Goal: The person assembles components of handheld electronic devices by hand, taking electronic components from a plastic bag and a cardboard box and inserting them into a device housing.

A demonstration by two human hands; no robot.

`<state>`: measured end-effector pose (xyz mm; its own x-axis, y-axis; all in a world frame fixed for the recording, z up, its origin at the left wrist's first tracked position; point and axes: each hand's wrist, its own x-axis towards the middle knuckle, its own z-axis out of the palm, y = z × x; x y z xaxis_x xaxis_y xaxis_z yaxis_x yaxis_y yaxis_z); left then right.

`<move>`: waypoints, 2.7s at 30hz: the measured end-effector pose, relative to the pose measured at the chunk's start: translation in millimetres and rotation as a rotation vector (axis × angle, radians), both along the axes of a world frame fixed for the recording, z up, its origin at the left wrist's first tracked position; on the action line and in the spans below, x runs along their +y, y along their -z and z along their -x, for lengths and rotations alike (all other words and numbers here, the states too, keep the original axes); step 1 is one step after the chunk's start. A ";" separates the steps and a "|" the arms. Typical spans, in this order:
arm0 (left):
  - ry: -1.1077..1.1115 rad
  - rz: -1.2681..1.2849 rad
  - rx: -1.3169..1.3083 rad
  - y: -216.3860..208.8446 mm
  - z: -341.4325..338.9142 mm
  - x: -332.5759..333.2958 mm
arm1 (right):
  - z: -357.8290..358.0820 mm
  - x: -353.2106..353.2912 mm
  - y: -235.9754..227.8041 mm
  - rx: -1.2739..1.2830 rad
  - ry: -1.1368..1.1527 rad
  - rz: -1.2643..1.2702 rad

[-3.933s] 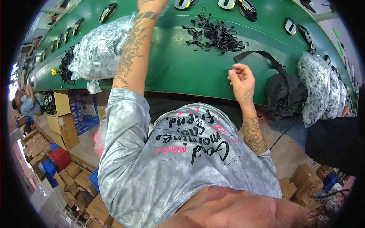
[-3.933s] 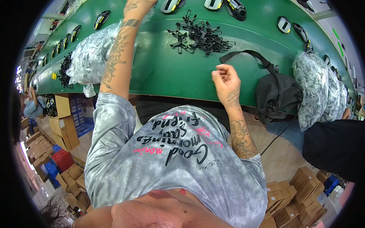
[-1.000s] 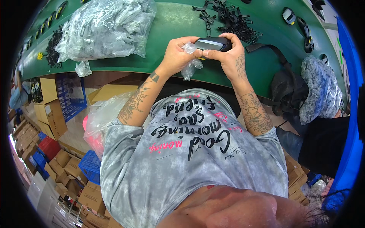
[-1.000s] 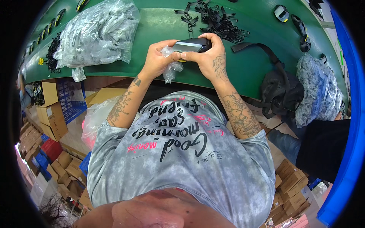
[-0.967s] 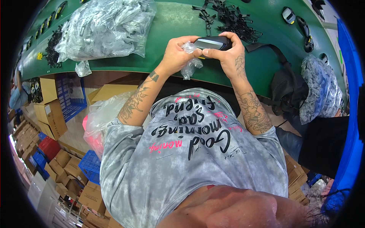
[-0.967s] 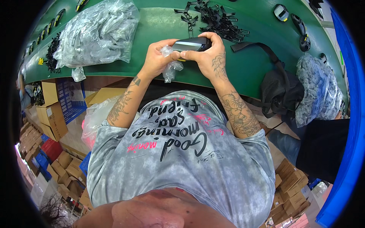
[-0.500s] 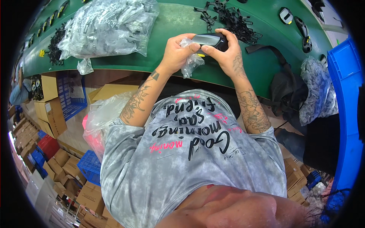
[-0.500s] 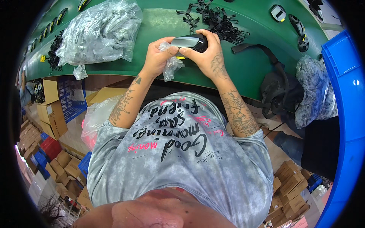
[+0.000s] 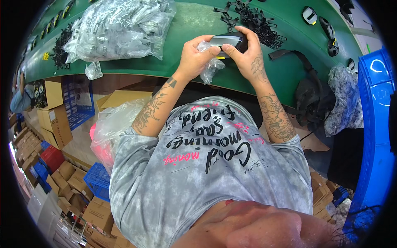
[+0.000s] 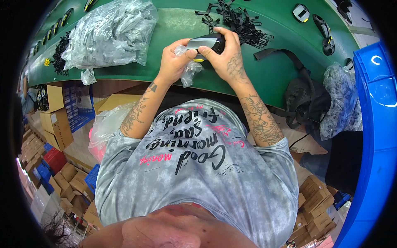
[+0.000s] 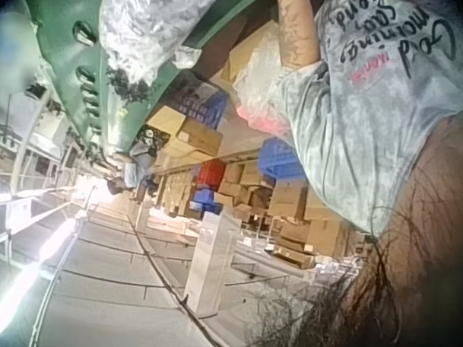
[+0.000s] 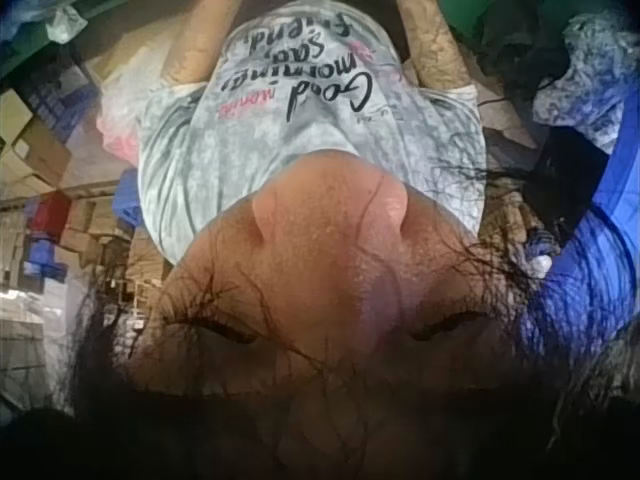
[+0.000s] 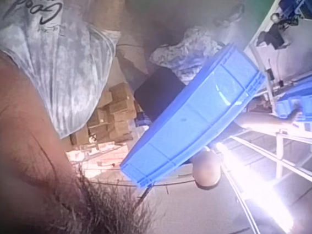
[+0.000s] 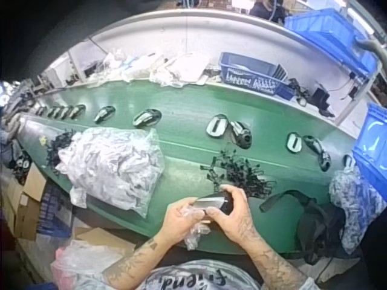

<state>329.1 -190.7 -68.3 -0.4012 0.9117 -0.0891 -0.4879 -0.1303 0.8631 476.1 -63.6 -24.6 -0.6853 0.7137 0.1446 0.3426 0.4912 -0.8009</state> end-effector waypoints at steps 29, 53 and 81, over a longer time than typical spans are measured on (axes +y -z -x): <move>-0.208 0.240 1.414 -98.0 59.5 66.3 | -48.1 25.0 -14.2 0.395 0.171 0.702; -0.248 0.776 1.368 -73.5 135.6 217.2 | 39.6 23.3 0.0 -0.305 -0.078 -0.416; 0.299 0.115 -0.158 -12.4 -20.4 13.9 | -58.3 6.1 -18.4 0.086 0.195 0.232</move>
<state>349.5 -176.8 -55.9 -0.0912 0.9671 -0.2373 -0.6184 0.1317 0.7748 534.4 -57.6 -6.2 -0.5245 0.8513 0.0138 0.3387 0.2235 -0.9140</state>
